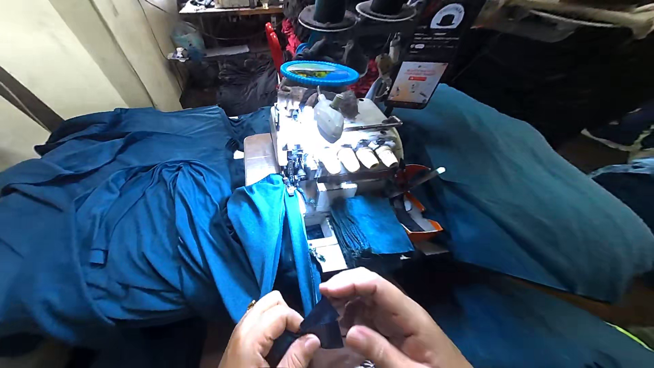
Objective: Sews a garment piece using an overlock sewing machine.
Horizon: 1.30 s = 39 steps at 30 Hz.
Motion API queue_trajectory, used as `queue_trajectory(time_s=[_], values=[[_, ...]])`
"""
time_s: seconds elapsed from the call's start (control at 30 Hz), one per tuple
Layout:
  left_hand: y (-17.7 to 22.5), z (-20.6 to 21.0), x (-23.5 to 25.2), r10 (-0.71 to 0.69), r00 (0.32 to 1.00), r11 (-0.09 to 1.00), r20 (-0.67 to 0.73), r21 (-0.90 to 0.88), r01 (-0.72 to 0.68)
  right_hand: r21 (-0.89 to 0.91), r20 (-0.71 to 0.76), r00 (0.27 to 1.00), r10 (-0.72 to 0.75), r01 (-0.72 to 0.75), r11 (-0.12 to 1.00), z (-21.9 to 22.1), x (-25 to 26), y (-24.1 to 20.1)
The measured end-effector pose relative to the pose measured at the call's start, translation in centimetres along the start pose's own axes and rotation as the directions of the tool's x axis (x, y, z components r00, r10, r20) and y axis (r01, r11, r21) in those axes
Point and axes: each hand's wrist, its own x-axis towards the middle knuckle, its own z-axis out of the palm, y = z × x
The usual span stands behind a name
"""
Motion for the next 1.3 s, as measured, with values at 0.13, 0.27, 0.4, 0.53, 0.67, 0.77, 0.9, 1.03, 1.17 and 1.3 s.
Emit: queue_trajectory(time_s=[0.13,0.27,0.4,0.53,0.67,0.77,0.9,1.03,1.17,1.3], values=[[-0.1,0.0,0.0,-0.013,1.000,1.000,0.012,0.002,0.013,-0.072,-0.052,0.998,-0.044,0.041,0.997,1.4,0.0,0.0],[-0.1,-0.2,0.0,-0.015,1.000,1.000,0.015,0.022,0.015,-0.078,-0.045,0.999,0.010,-0.014,0.997,1.7,-0.1,0.0],[-0.2,-0.2,0.0,-0.017,1.000,0.999,0.005,0.037,0.017,-0.051,-0.054,0.999,-0.008,0.005,0.999,2.0,-0.4,0.6],[-0.1,-0.5,0.1,-0.026,0.997,0.992,0.070,0.128,0.017,-0.054,-0.073,0.993,-0.094,0.090,0.994,1.7,-0.2,1.2],[-0.2,-0.5,0.2,-0.016,0.993,0.988,0.119,0.156,-0.003,-0.030,-0.111,0.992,-0.061,0.058,0.998,1.7,0.6,1.0],[-0.2,-0.5,0.2,0.002,0.997,0.992,0.075,0.123,-0.012,0.141,-0.125,0.990,0.072,-0.054,0.989,1.7,0.8,1.0],[-0.3,-0.3,0.1,-0.013,1.000,0.997,0.021,0.070,0.011,0.331,-0.106,0.970,0.219,-0.173,0.928,1.8,0.5,0.9],[-0.7,0.2,0.2,-0.022,0.999,0.999,-0.040,0.022,0.023,0.336,-0.145,0.968,0.203,-0.145,0.931,2.3,-0.1,0.4],[-0.7,0.4,0.2,-0.017,0.998,1.000,-0.067,0.011,0.018,0.242,-0.133,0.987,0.091,-0.057,0.969,2.5,-0.5,0.9],[-0.8,0.3,0.2,-0.012,0.999,1.000,-0.051,0.019,0.013,0.164,-0.186,0.978,0.100,-0.069,0.984,3.1,-0.2,0.5]])
